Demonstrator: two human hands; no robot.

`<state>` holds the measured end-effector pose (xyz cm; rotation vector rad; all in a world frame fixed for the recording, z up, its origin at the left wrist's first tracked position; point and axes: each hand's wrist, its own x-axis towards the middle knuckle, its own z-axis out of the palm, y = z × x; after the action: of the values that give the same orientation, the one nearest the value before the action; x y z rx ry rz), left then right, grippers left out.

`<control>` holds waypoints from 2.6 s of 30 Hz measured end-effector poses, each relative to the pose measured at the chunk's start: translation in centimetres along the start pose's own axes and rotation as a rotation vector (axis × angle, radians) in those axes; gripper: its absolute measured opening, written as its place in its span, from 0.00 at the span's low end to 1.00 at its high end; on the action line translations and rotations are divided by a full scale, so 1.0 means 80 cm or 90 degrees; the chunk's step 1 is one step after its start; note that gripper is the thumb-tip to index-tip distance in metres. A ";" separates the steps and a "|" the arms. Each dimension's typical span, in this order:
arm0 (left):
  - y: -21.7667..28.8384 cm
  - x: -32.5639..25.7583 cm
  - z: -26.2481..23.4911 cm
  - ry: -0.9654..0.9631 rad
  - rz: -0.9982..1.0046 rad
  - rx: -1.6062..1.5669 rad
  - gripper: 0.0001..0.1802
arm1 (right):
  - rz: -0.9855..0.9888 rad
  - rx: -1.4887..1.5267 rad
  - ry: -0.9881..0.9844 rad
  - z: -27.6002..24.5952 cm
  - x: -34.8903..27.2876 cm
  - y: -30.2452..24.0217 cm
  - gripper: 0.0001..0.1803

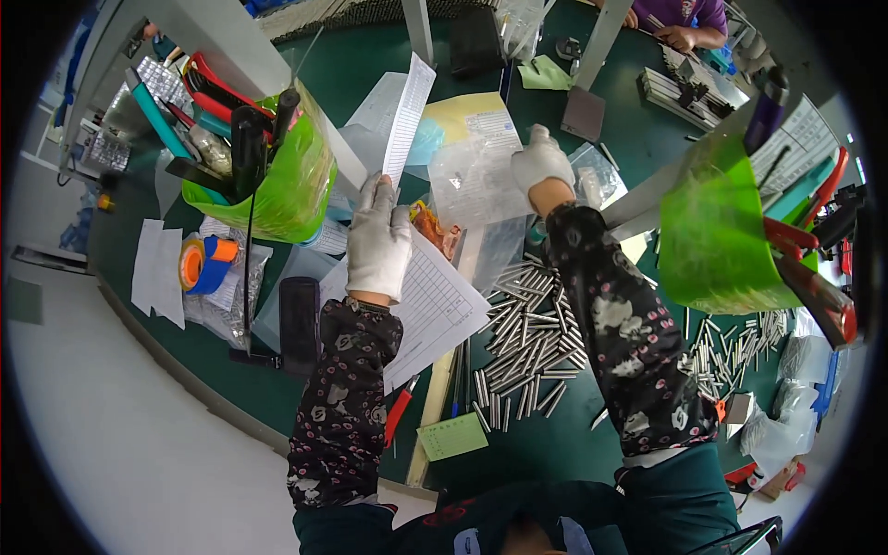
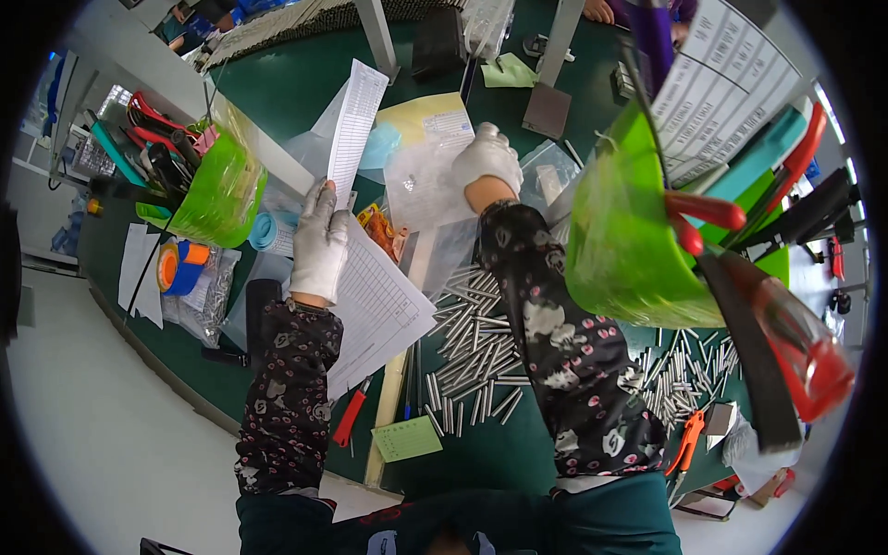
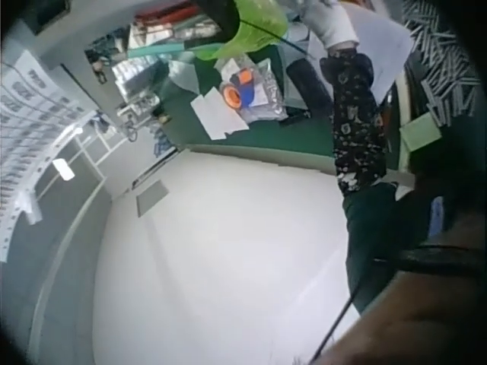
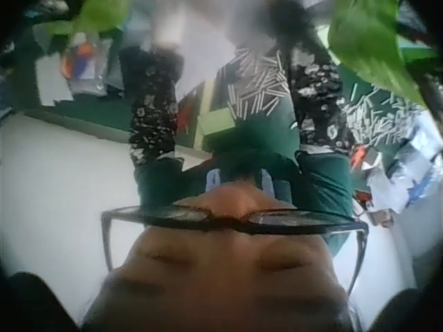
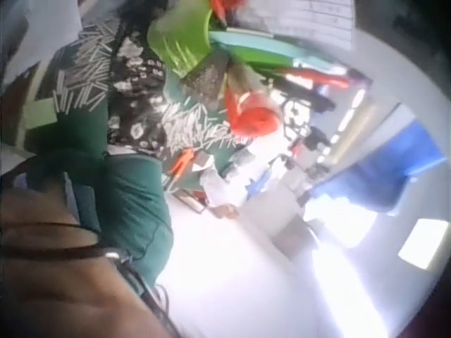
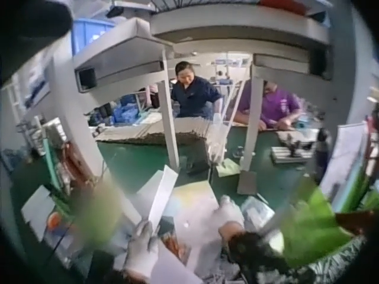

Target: Sorting and bundling small metal cylindrical pins at a factory workbench.

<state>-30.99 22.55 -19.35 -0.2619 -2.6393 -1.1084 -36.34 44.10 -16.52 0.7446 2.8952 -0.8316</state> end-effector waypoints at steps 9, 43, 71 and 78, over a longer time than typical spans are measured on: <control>-0.002 -0.013 -0.004 0.019 0.034 0.001 0.24 | -0.176 -0.158 0.047 0.040 0.033 -0.021 0.31; -0.011 -0.025 -0.001 0.036 0.027 -0.041 0.25 | -0.155 0.065 0.044 0.085 0.091 -0.047 0.23; 0.207 -0.128 -0.086 -0.072 -0.024 -0.735 0.09 | -0.255 0.817 -0.127 -0.174 -0.299 0.117 0.26; 0.300 -0.167 -0.069 -0.073 0.385 -0.342 0.08 | -0.666 0.036 0.238 -0.270 -0.344 0.141 0.10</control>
<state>-10.96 34.34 -3.67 -1.1618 -2.0454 -1.5553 -4.85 51.45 0.98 -0.8235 3.5333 -0.8537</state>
